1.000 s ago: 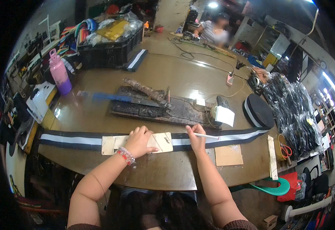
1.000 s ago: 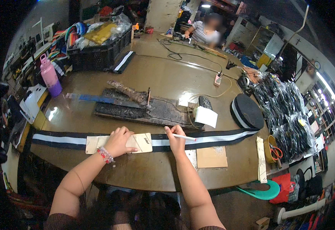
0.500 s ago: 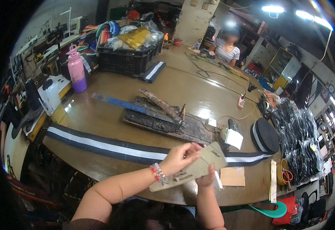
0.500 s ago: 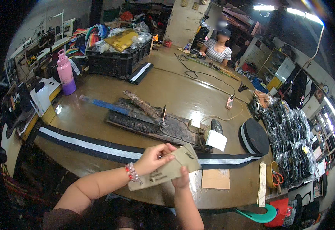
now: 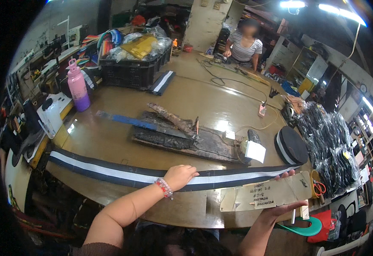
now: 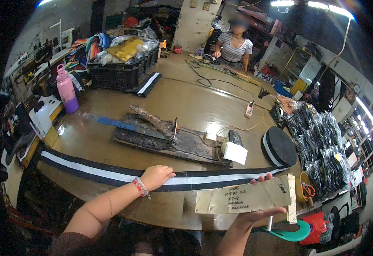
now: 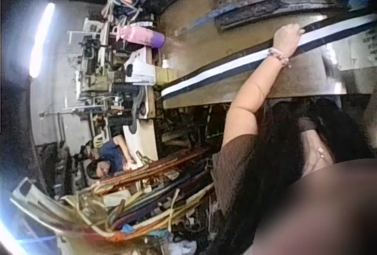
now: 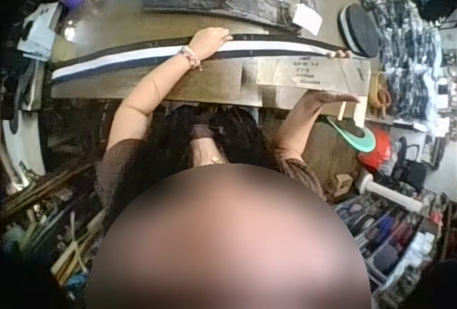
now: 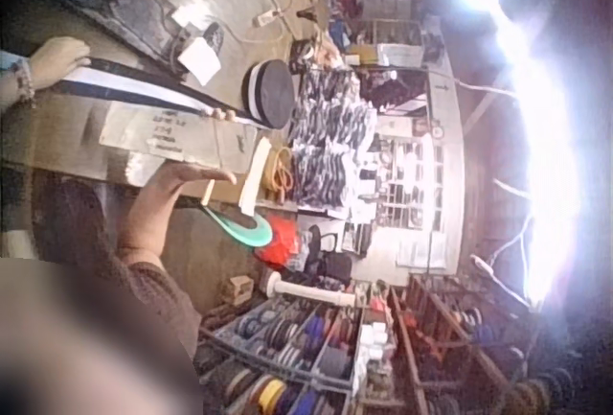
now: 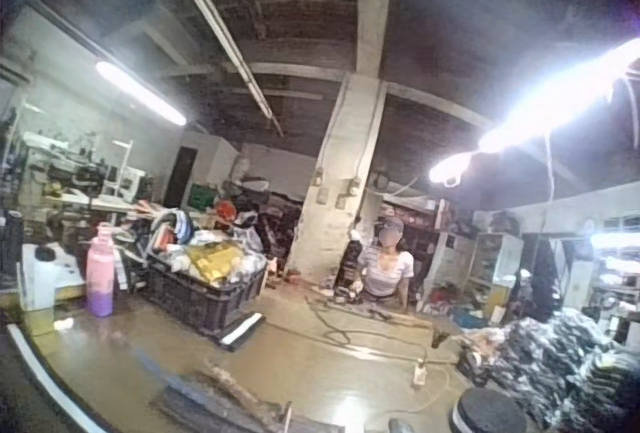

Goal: The person measures and marks a long black-and-white striped fabric strip using a yellow template and a white marker. They align the template, trace along its edge, then fold and stack the marked sections on the table.

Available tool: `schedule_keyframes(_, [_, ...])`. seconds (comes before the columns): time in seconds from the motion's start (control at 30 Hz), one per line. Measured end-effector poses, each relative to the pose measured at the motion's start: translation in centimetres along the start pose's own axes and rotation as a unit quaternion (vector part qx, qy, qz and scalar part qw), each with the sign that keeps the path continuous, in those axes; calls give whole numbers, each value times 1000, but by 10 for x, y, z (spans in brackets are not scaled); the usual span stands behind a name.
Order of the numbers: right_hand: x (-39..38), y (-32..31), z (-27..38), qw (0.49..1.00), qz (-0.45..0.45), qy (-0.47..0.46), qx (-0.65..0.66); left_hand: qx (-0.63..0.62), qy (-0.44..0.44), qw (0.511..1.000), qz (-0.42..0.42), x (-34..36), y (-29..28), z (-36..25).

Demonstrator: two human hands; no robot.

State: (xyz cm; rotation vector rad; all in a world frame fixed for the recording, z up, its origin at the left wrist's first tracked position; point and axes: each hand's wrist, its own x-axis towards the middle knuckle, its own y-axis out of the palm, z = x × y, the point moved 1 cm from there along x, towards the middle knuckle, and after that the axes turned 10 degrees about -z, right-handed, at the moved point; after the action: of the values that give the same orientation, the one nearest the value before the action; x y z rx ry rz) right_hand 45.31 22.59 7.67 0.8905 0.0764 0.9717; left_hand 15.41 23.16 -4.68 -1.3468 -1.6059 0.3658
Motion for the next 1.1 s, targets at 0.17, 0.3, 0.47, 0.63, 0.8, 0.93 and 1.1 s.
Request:
schedule_keyframes(0.17, [11, -1, 12, 994, 64, 20, 85, 29, -39, 998, 31, -17, -38, 34])
schedule_keyframes(0.3, [16, 22, 25, 988, 99, -104, -50, 48, -80, 993, 70, -51, -97, 77])
schedule_keyframes(0.47, [-35, 95, -12, 828, 460, -282, -151, 100, -116, 988, 8, -86, -131, 103])
schedule_keyframes(0.63, [-117, 100, -132, 571, 694, -187, -397, 131, -45, 987, -83, -90, -125, 92])
schedule_keyframes(0.8, [-131, 60, -183, 620, 678, -152, -364, 33, 39, 997, -53, -93, -105, 44])
schedule_keyframes(0.93, [-134, 58, -181, 631, 665, -166, -364, -51, 108, 993, -11, -104, -77, -7])
schedule_keyframes(1.1, [-137, 59, -182, 637, 658, -166, -365, -27, 64, 993, -101, -109, -66, -24])
